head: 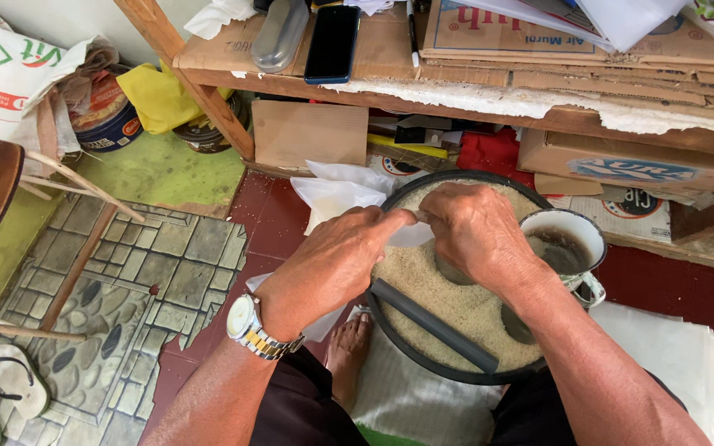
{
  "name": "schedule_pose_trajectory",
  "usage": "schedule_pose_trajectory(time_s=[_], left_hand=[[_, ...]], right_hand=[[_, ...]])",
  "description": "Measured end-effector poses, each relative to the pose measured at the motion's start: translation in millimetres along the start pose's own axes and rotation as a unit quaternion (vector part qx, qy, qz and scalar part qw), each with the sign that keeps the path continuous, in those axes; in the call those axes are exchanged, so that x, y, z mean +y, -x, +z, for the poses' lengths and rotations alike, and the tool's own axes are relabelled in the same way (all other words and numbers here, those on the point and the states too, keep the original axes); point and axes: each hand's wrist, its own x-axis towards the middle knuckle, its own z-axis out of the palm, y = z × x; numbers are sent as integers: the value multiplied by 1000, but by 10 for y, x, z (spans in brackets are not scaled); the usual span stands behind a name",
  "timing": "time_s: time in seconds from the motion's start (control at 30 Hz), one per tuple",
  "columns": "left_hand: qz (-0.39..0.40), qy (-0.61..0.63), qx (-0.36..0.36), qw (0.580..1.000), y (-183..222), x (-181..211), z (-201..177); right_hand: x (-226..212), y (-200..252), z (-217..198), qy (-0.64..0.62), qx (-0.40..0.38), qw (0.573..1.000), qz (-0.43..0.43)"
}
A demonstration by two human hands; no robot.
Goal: The person measures rice from a large container using several different cups and then transfers the measured portions into small plastic bags.
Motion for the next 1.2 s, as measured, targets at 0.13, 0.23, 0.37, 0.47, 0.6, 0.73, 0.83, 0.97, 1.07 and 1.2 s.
schedule_pose_trajectory(time_s=[0.13, 0.23, 0.37, 0.47, 0.6, 0.73, 0.83, 0.97, 1.07, 1.2], left_hand=[[10, -11, 13, 1000, 46, 19, -15], [-3, -4, 9, 1000, 41, 38, -6], [-51, -47, -32, 997, 69, -103, 166], [-102, -16, -56, 993, 149, -20, -59], [-137, -15, -20, 990, 172, -72, -243], [-148, -3, -50, 988, 188, -4, -259], [-223, -25, -34, 974, 200, 16, -336], [-274, -66, 114, 953, 192, -287, -210], [-258, -95, 188, 943, 194, -426, -94], [-229, -117, 207, 944, 65, -299, 71]], right_hand=[[57, 39, 136, 52, 14, 998, -20], [73, 35, 204, 68, 21, 997, -9], [-20, 19, 149, 57, 34, 997, -36], [-63, 29, 111, 62, 39, 997, -39], [34, 56, 181, 76, 56, 995, -37], [49, 48, 136, 67, 116, 990, -43], [45, 22, 50, 80, 181, 979, -42], [97, 57, -11, 12, 230, 972, -49], [216, 184, 76, 87, 236, 967, -46], [301, 349, 187, 167, 220, 961, -31]])
